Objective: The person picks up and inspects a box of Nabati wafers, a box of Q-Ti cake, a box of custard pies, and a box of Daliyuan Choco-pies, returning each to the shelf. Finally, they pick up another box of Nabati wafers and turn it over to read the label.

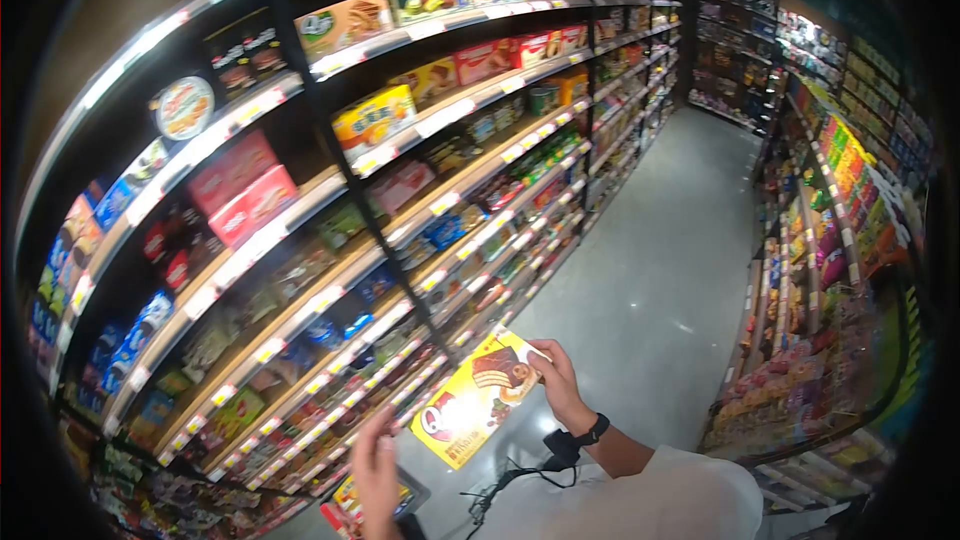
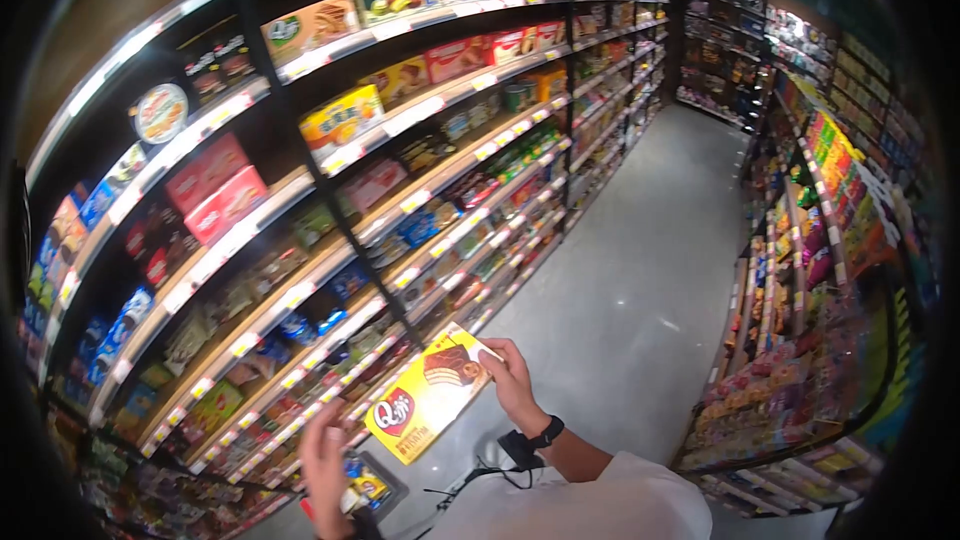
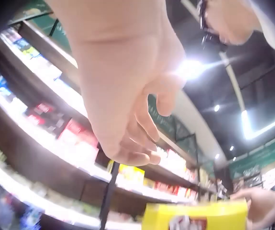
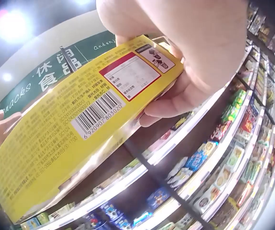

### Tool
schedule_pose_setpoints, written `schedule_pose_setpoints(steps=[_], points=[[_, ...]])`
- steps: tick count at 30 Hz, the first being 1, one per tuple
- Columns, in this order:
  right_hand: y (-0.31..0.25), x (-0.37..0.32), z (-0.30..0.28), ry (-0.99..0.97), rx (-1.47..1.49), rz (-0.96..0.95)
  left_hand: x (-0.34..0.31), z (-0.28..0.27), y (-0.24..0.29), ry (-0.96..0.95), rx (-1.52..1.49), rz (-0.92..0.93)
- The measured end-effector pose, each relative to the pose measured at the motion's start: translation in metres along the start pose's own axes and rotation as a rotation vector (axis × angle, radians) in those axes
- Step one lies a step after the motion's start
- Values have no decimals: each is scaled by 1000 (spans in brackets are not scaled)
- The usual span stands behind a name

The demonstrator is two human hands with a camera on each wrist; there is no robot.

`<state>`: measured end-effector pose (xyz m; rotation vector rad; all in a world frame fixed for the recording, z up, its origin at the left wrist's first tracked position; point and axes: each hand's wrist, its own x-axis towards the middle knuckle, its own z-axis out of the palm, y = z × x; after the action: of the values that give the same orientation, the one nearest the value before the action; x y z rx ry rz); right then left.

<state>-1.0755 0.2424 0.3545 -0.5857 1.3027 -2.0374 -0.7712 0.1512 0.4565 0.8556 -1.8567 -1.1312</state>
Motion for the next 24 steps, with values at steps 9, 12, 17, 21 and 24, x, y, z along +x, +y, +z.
schedule_pose_setpoints(steps=[9, 12, 17, 21, 24], points=[[-81, 66, -131, 202, -84, -106, 121, 63, 236, -515, -668, 962], [-95, 68, -172, 303, -105, -144, 147, 87, 251, -605, -789, 1044], [-95, 77, -216, 429, -56, -181, 183, 111, 241, -600, -868, 1099], [-98, 89, -213, 462, -46, -147, 214, 117, 232, -609, -910, 1130], [-99, 109, -209, 434, -90, -169, 239, 118, 221, -618, -964, 1182]])
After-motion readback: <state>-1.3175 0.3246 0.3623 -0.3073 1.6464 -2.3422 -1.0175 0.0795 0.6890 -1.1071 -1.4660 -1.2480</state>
